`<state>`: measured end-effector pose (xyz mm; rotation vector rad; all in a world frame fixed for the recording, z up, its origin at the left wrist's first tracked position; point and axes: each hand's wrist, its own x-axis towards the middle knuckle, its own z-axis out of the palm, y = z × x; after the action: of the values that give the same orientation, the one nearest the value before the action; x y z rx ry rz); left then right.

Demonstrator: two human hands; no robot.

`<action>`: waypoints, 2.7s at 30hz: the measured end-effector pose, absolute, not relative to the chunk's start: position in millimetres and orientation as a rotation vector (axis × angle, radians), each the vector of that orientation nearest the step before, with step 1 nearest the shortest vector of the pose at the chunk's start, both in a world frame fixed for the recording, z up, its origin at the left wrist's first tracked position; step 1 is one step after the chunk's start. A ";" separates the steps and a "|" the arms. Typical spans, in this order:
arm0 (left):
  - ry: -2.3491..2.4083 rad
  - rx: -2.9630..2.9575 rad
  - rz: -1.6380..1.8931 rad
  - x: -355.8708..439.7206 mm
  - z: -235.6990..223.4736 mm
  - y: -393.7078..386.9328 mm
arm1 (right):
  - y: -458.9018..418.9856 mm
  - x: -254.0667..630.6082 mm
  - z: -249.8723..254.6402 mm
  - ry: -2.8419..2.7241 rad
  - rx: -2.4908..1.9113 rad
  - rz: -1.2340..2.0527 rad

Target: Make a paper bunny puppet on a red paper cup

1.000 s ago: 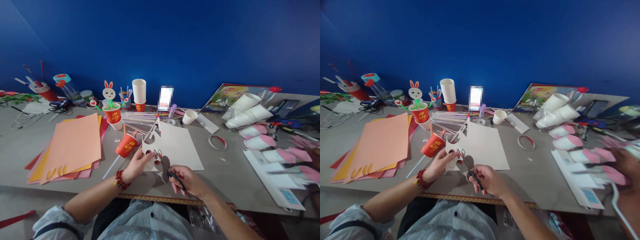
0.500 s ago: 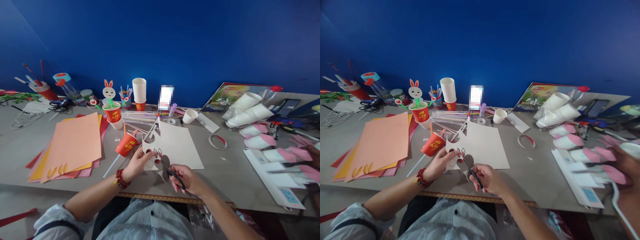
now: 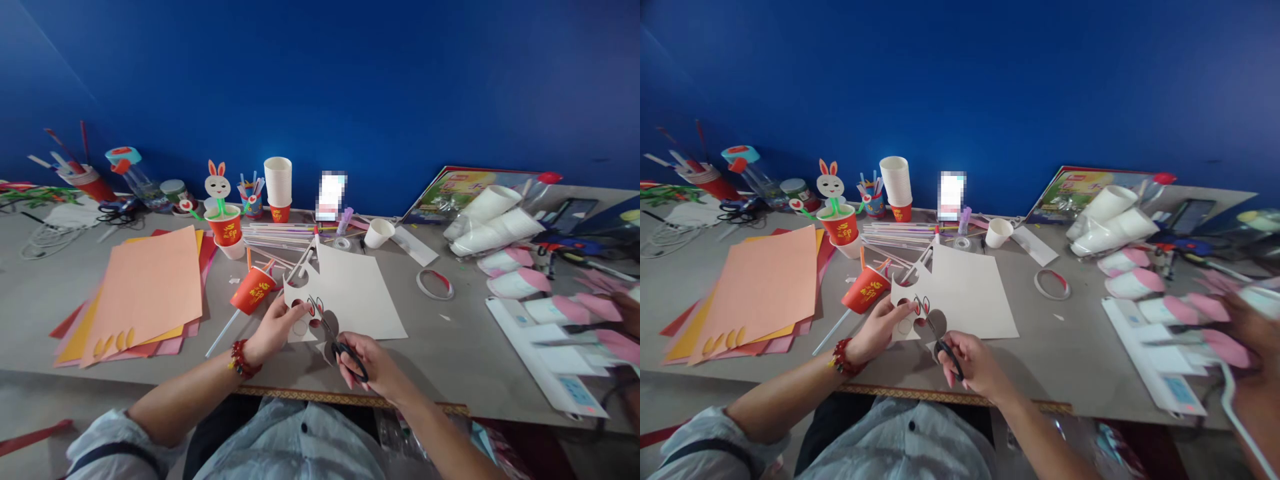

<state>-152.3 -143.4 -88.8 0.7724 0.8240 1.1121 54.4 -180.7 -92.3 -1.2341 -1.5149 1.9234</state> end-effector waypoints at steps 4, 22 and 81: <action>0.822 0.802 1.103 -152.5 -87.7 -144.0 | -182.2 51.7 -92.4 -1.486 -1.205 1.912; 0.817 0.779 1.135 -151.5 -89.7 -145.4 | -191.9 39.0 -93.4 -1.252 -1.207 1.966; 0.887 0.798 1.121 -151.1 -90.9 -149.7 | -198.4 24.6 -103.0 -1.151 -1.235 1.870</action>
<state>-151.1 -149.7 -90.9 0.7979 0.8874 1.1207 24.6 -198.4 -103.0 -1.2351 -1.1512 1.8699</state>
